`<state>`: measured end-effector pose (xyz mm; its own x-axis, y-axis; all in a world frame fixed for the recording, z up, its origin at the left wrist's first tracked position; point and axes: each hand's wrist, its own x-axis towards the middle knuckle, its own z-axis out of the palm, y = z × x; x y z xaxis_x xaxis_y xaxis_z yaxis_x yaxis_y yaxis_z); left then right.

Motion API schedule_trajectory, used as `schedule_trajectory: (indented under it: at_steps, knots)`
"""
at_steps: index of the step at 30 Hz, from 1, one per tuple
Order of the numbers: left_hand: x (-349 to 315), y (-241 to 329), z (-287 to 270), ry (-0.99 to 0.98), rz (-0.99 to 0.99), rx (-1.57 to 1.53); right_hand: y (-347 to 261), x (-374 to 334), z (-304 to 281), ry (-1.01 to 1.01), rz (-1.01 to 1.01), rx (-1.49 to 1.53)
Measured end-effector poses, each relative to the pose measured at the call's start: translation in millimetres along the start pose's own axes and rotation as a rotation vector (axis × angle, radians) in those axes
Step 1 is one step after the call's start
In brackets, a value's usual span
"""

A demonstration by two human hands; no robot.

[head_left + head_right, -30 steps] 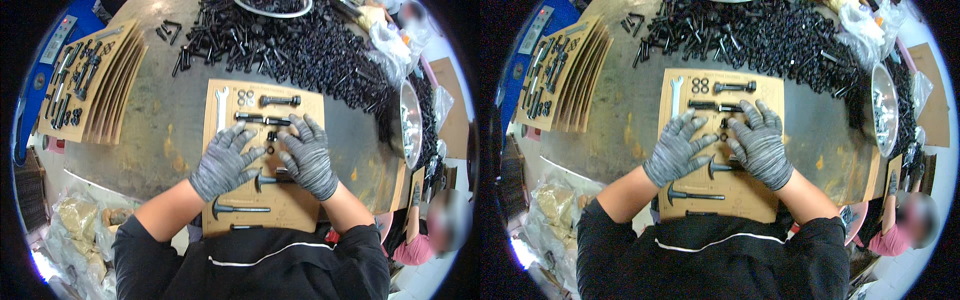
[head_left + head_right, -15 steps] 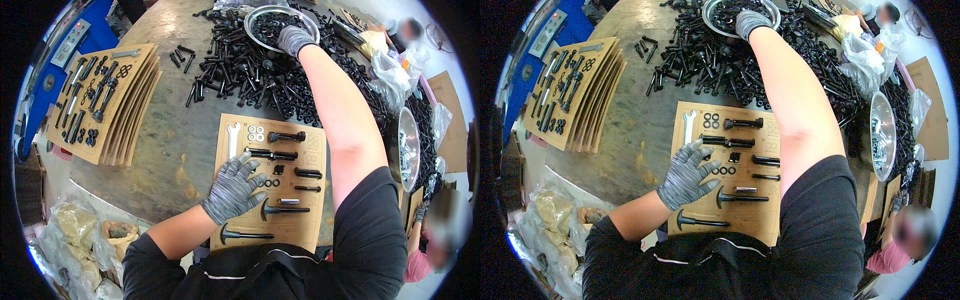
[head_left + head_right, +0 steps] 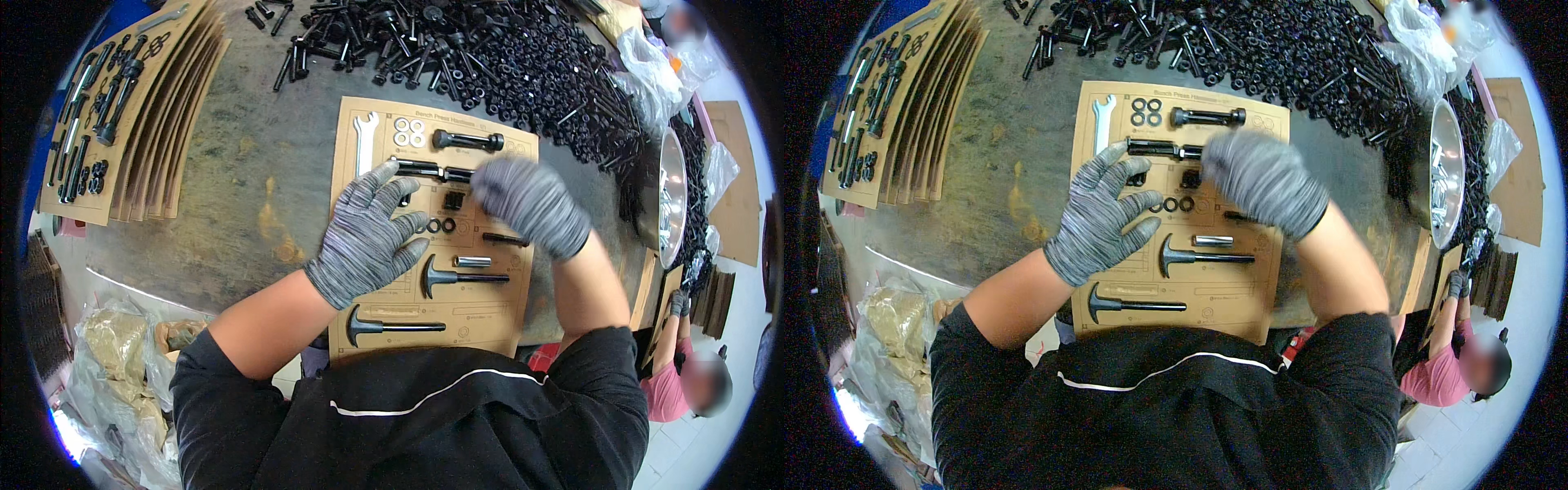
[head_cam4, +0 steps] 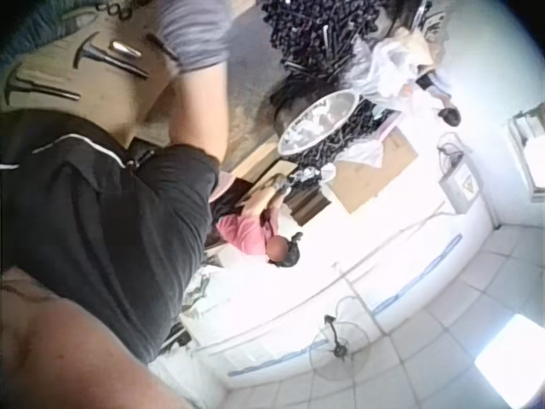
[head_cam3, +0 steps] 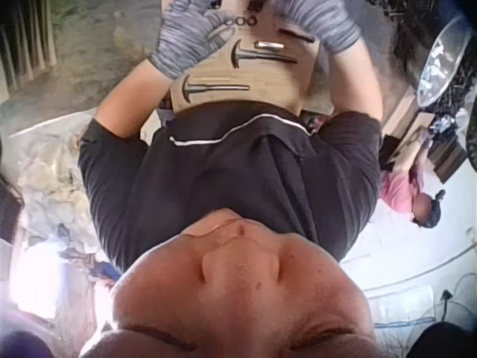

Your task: The person arranges various metal tools and fasteners onto a cardboard backing. They pick up hammers, bolts, washers, and a wrench from a table and place them into designated slots on the board. The person repeats this process to complete multiple tool kits.

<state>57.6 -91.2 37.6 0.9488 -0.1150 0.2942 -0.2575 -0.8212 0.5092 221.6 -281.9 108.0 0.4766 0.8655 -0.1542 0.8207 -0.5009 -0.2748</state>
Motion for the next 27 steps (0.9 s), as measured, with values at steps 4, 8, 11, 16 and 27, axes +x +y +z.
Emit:
schedule_trajectory:
  at_steps: [4,8,11,16,27]
  knots:
    - [4,10,-4,-0.055,0.089,0.055,-24,-41,36,-0.068,0.266,0.083]
    - [5,12,0,-0.124,0.131,0.137,-32,-57,46,0.076,0.325,0.219]
    - [6,13,5,-0.187,0.141,0.189,-32,-60,55,0.118,0.326,0.195]
    - [7,18,3,-0.154,0.151,0.157,-33,-65,63,0.312,0.255,0.159]
    - [96,-94,-69,0.407,-0.774,0.221,78,-141,101,0.884,0.590,0.339]
